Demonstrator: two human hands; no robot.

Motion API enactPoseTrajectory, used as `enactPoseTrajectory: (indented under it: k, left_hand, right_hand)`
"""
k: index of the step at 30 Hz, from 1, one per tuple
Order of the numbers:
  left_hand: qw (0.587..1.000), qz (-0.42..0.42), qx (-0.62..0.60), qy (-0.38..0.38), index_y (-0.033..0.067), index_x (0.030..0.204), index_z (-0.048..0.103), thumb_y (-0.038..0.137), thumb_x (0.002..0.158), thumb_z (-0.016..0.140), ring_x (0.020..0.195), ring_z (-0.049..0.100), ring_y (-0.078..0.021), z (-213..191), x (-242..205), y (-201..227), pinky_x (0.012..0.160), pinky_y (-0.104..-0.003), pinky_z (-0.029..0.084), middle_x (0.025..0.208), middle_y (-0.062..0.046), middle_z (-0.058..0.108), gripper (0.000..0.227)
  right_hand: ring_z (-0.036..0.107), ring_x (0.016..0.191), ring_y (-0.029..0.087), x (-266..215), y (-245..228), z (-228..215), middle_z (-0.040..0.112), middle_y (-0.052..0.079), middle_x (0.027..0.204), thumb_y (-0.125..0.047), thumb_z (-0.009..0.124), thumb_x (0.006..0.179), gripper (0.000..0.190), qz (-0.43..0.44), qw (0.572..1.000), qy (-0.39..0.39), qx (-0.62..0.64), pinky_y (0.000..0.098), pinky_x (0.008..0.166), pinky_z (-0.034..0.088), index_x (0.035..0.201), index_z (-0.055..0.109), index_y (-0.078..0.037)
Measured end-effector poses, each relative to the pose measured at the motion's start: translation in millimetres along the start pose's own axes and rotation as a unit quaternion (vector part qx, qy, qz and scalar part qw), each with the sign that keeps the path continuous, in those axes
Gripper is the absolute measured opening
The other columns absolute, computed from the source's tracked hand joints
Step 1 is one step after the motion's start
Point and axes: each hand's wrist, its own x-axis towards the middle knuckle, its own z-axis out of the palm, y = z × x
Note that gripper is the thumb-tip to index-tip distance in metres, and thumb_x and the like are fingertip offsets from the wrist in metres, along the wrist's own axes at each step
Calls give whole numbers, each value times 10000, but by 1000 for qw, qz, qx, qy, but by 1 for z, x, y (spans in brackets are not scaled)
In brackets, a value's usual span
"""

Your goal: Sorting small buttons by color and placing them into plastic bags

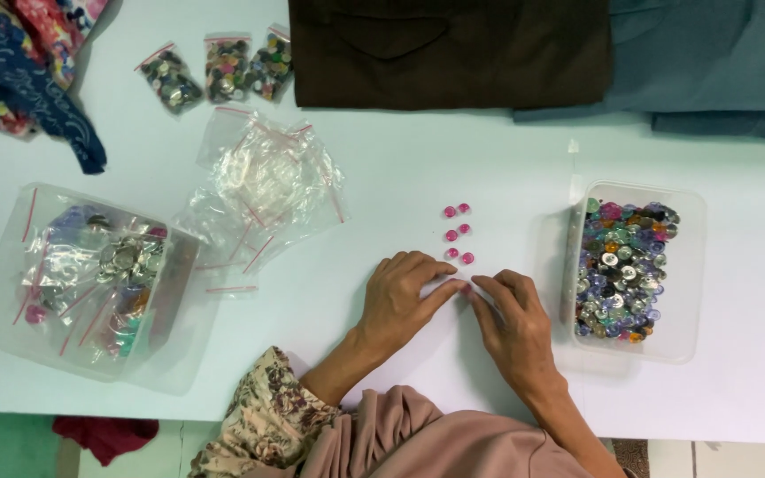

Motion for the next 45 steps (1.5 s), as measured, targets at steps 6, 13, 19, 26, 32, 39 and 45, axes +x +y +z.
enactPoseTrajectory:
  k: [6,13,19,26,32,39,45]
  left_hand:
    - [999,40,7,0,135,1000,786,263,921,785,800,699,-217,-5,24,22,683,-356,514,845,-22,703,151]
    - [983,176,55,-26,135,1010,752,244,957,720,852,646,-267,40,78,64,714,-393,487,914,-50,648,126]
    - [957,250,137,-56,60,882,764,99,878,750,758,597,-247,137,123,66,681,-376,473,829,-85,608,42]
    - [899,283,333,-8,54,616,697,-13,695,749,524,541,-215,203,150,62,543,-365,391,514,-49,536,115]
    - [891,278,359,-21,42,633,715,-19,689,743,514,556,-225,206,153,63,547,-370,396,497,-62,553,88]
    - [905,249,340,-55,42,632,722,-20,702,746,507,569,-217,201,157,65,560,-367,408,488,-59,571,97]
    - [909,262,323,-36,44,665,732,-31,684,753,512,586,-224,197,155,69,582,-370,406,500,-57,587,81]
  right_hand:
    - [647,671,154,-2,-18,-37,636,28,931,-79,779,873,226,-15,999,32,-1,279,657,608,1093,782,-130]
    - [682,774,213,12,20,-110,672,108,941,-35,769,885,167,26,998,43,-41,323,682,612,1047,796,-70]
    - [694,817,269,50,70,-140,682,187,928,2,725,975,126,75,981,19,-175,340,740,599,1093,764,23]
    - [688,854,203,78,129,-113,679,58,870,-116,814,812,163,58,948,-74,-303,322,723,620,973,791,-115]
    - [645,881,211,66,166,-93,610,30,893,-133,815,730,173,36,944,-86,-317,327,706,571,888,746,-125]
    - [630,846,198,61,163,-93,584,19,887,-107,766,788,83,27,939,-77,-334,299,668,532,854,724,-134]
    - [650,871,222,58,162,-95,596,36,899,-81,757,808,70,21,944,-70,-321,308,695,536,855,727,-124]
